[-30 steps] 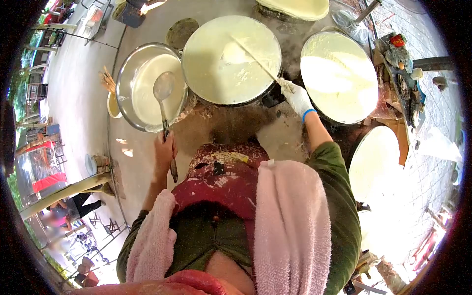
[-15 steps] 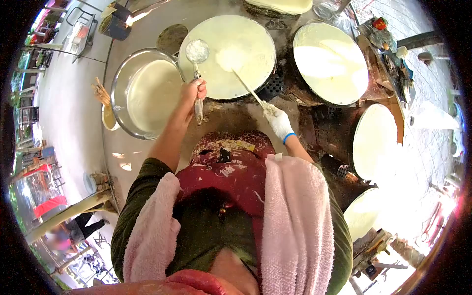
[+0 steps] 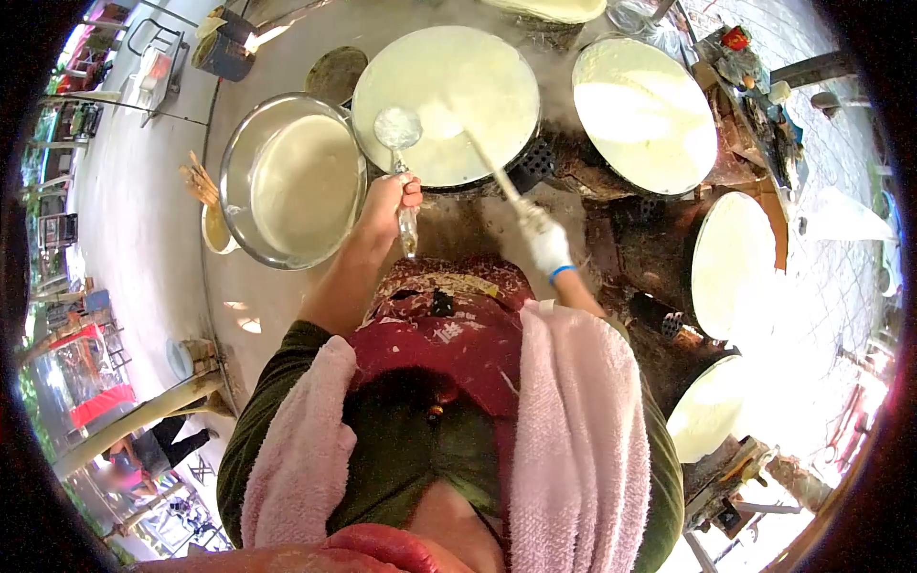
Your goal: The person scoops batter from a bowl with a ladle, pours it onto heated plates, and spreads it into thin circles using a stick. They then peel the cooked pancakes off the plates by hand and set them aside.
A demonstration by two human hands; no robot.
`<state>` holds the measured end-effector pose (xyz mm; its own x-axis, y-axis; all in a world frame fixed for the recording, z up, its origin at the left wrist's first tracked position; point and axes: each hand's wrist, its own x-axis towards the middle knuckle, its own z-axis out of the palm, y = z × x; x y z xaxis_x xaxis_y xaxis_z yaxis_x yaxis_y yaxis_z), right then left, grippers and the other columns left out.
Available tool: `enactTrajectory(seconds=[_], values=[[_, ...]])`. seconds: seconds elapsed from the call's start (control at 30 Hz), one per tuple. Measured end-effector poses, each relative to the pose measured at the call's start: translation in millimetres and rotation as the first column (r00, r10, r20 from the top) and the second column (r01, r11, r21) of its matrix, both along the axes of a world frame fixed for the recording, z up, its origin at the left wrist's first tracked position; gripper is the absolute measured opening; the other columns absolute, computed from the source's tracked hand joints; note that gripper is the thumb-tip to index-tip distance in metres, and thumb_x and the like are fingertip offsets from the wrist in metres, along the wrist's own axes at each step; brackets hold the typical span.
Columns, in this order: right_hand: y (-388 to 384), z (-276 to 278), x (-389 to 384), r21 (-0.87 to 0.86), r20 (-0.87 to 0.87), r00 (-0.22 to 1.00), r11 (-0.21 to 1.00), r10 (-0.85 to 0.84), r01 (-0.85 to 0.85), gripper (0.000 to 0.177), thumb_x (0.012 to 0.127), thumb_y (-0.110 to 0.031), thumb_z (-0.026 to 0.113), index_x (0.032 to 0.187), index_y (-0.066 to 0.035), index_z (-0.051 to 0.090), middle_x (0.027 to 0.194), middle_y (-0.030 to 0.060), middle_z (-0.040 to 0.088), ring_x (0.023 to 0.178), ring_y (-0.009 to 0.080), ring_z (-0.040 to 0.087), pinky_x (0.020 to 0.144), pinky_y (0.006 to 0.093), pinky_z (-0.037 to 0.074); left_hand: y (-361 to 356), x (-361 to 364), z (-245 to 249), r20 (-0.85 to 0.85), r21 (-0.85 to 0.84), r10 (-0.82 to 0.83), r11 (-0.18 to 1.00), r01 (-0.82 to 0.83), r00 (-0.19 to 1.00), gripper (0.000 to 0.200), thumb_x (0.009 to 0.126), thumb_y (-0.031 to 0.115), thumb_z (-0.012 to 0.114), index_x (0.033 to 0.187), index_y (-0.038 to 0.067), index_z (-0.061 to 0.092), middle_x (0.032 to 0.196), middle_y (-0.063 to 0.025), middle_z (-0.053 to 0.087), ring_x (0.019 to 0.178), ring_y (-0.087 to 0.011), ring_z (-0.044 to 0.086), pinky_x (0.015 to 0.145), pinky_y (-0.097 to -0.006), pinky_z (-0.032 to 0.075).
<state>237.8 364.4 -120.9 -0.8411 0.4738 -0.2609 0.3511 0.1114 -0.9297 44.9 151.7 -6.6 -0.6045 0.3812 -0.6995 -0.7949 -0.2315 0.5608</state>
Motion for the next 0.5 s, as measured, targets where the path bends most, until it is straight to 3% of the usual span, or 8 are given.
enactTrajectory(seconds=[0.13, 0.2, 0.23, 0.3, 0.33, 0.4, 0.47, 0.5], values=[[-51, 22, -23, -0.51, 0.254, 0.966, 0.855, 0.048, 0.092, 0.033, 0.09, -0.006, 0.058, 0.122, 0.001, 0.057, 0.104, 0.0006, 0.062, 0.082, 0.0052, 0.053, 0.073, 0.0185, 0.047, 8, 0, -5, 0.096, 0.049, 0.098, 0.994, -0.103, 0.991, 0.01, 0.093, 0.0, 0.041, 0.083, -0.002, 0.043, 0.075, -0.0067, 0.044, 0.058, -0.0109, 0.04, 0.045, -0.0236, 0.034], [-43, 3, -27, -0.538, -0.028, 0.969, 0.821, -0.245, 0.191, 0.032, 0.091, -0.004, 0.056, 0.122, 0.001, 0.056, 0.098, -0.0008, 0.061, 0.082, 0.0056, 0.053, 0.07, 0.0176, 0.046, 0, -7, -6, 0.12, 0.046, 0.042, 0.998, -0.048, 0.992, 0.01, 0.093, 0.0, 0.041, 0.083, 0.0, 0.042, 0.075, -0.0058, 0.044, 0.057, -0.0109, 0.04, 0.045, -0.0235, 0.034], [-44, 22, -26, -0.366, 0.067, 0.966, 0.894, -0.252, 0.258, 0.029, 0.092, -0.003, 0.052, 0.12, 0.001, 0.056, 0.096, -0.0001, 0.061, 0.08, 0.0043, 0.052, 0.069, 0.0157, 0.044, -7, -9, -12, 0.109, 0.075, -0.016, 0.997, 0.008, 0.994, 0.01, 0.093, 0.001, 0.041, 0.083, 0.001, 0.041, 0.074, -0.0049, 0.044, 0.057, -0.0106, 0.04, 0.045, -0.0234, 0.033], [-55, -8, -19, 0.206, 0.022, 0.995, 0.973, 0.101, -0.104, 0.03, 0.092, -0.017, 0.052, 0.118, -0.003, 0.059, 0.097, 0.0074, 0.063, 0.087, 0.0197, 0.058, 0.08, 0.031, 0.048, -10, -14, -20, 0.067, 0.13, -0.144, 0.982, 0.134, 0.987, 0.011, 0.093, 0.002, 0.043, 0.083, 0.004, 0.041, 0.071, -0.0029, 0.042, 0.057, -0.0098, 0.04, 0.046, -0.0232, 0.032], [-75, 2, -20, 0.218, 0.047, 0.992, 0.968, 0.116, -0.123, 0.03, 0.091, -0.019, 0.055, 0.118, -0.007, 0.061, 0.094, 0.0031, 0.063, 0.081, 0.0151, 0.057, 0.076, 0.0282, 0.048, -13, -17, -24, 0.032, 0.154, -0.202, 0.969, 0.195, 0.979, 0.012, 0.093, 0.003, 0.044, 0.082, 0.005, 0.041, 0.069, -0.0017, 0.041, 0.056, -0.0093, 0.039, 0.047, -0.023, 0.032], [-111, 28, -30, -0.331, 0.058, 0.998, 0.943, -0.024, 0.042, 0.031, 0.088, -0.02, 0.061, 0.118, -0.009, 0.062, 0.08, -0.0072, 0.058, 0.064, 0.0034, 0.049, 0.056, 0.0199, 0.043, -22, -27, -47, 0.112, 0.311, -0.152, 0.944, 0.11, 0.982, 0.016, 0.095, 0.007, 0.042, 0.079, 0.007, 0.042, 0.064, 0.001, 0.04, 0.052, -0.0092, 0.037, 0.048, -0.0229, 0.032], [-119, 48, -38, -0.524, 0.172, 0.984, 0.842, -0.039, 0.125, 0.029, 0.087, -0.017, 0.063, 0.115, -0.01, 0.064, 0.079, -0.0049, 0.059, 0.063, 0.005, 0.049, 0.053, 0.0215, 0.042, -67, -54, -72, -0.305, 0.414, -0.363, 0.782, 0.466, 0.88, 0.021, 0.098, 0.011, 0.036, 0.078, 0.008, 0.042, 0.063, 0.0021, 0.042, 0.052, -0.0091, 0.041, 0.049, -0.0241, 0.034], [-118, 44, -38, -0.482, 0.08, 0.987, 0.861, -0.141, 0.163, 0.029, 0.087, -0.016, 0.061, 0.115, -0.01, 0.064, 0.078, -0.003, 0.06, 0.062, 0.0054, 0.05, 0.051, 0.0218, 0.042, -83, -46, -38, 0.197, 0.826, -0.309, 0.564, 0.012, 0.93, 0.024, 0.099, 0.012, 0.033, 0.078, 0.008, 0.041, 0.063, 0.0021, 0.042, 0.056, -0.0096, 0.045, 0.049, -0.0252, 0.036]])
